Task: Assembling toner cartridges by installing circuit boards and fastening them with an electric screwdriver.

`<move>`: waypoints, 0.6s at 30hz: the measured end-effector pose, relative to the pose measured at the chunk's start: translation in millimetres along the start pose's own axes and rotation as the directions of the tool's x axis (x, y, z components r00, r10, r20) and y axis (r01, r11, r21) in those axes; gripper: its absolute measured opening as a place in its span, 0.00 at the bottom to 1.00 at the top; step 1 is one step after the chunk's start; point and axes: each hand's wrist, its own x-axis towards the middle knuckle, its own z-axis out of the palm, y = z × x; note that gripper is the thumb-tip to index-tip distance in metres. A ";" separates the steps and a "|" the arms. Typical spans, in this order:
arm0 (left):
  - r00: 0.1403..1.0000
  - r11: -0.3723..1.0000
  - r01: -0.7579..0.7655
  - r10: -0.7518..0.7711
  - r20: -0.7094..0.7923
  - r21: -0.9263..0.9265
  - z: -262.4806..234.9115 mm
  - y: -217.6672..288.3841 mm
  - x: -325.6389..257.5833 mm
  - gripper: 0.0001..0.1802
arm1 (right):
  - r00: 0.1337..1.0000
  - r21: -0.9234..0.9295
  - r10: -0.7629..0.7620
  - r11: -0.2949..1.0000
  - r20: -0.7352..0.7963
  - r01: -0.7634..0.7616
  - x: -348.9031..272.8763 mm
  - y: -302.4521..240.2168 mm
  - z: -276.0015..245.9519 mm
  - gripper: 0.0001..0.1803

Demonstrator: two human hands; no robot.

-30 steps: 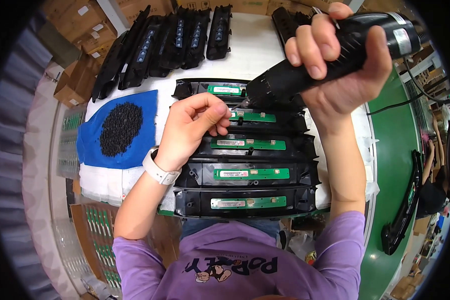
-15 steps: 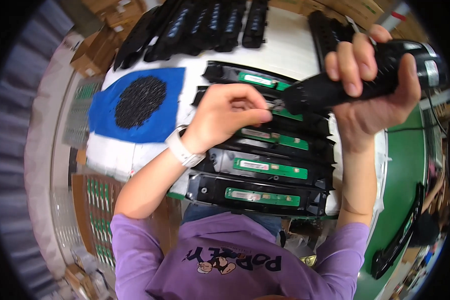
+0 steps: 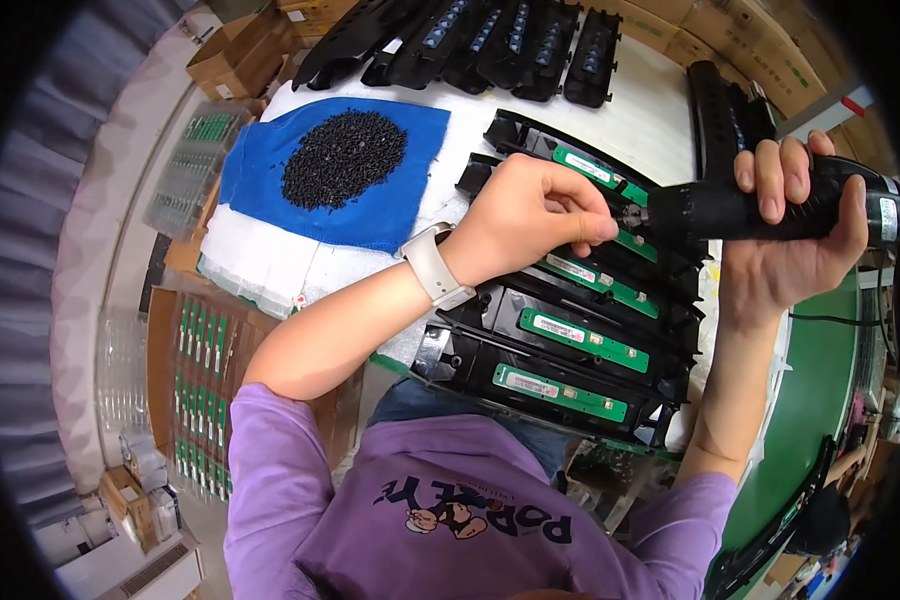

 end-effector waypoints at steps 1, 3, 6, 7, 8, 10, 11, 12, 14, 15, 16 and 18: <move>1.000 1.000 -0.003 0.003 0.010 -0.001 1.0 2.4 -0.1 0.05 | 1.000 0.035 -0.001 0.999 -0.015 0.001 2.3 -1.7 -0.8 0.20; 0.999 0.998 -0.053 0.053 0.005 -0.016 -1.8 7.5 -1.0 0.06 | 0.999 0.077 0.023 0.997 -0.039 -0.020 9.8 -1.8 -4.7 0.19; 0.982 0.949 -0.175 0.187 -0.023 0.262 -10.3 25.4 -5.5 0.12 | 0.995 0.105 0.097 0.990 -0.010 -0.096 24.5 9.5 -15.1 0.18; 0.969 0.926 -0.183 0.228 -0.101 0.330 -17.0 33.1 -11.4 0.14 | 0.998 0.033 0.026 0.999 -0.063 -0.024 26.7 19.2 -3.3 0.15; 0.919 0.747 -0.203 0.368 -0.140 0.633 -28.8 40.7 -17.1 0.15 | 0.999 -0.012 0.027 1.000 0.034 -0.027 31.0 25.4 -9.4 0.16; 0.833 0.275 -0.035 0.540 -0.124 0.961 -59.4 52.2 -33.9 0.18 | 0.991 -0.119 0.047 0.992 0.122 -0.033 38.3 38.1 -15.6 0.17; 0.814 0.057 0.095 0.570 -0.111 0.994 -75.3 53.9 -41.0 0.20 | 0.992 -0.186 0.060 0.982 0.109 -0.039 40.7 43.7 -14.1 0.16; 0.828 -0.038 0.228 0.533 -0.173 0.973 -89.5 53.2 -49.9 0.20 | 0.990 -0.275 0.029 0.961 0.139 0.010 43.9 51.2 -10.2 0.15; 0.864 -0.202 0.419 0.389 -0.320 0.885 -117.4 49.0 -70.9 0.20 | 0.993 -0.334 -0.017 0.941 0.118 0.055 45.7 63.9 7.7 0.14; 0.873 -0.269 0.471 0.275 -0.402 0.840 -127.2 46.6 -79.0 0.20 | 0.997 -0.364 -0.016 0.930 0.079 0.044 44.9 67.6 16.9 0.14; 0.870 -0.191 0.456 0.299 -0.391 0.869 -132.0 40.8 -83.3 0.17 | 0.999 -0.297 0.008 0.955 0.054 0.008 45.7 70.0 23.0 0.11; 0.867 -0.147 0.423 0.352 -0.353 0.894 -136.7 36.8 -90.6 0.13 | 0.996 -0.331 0.036 0.944 0.084 -0.006 46.3 75.7 24.6 0.11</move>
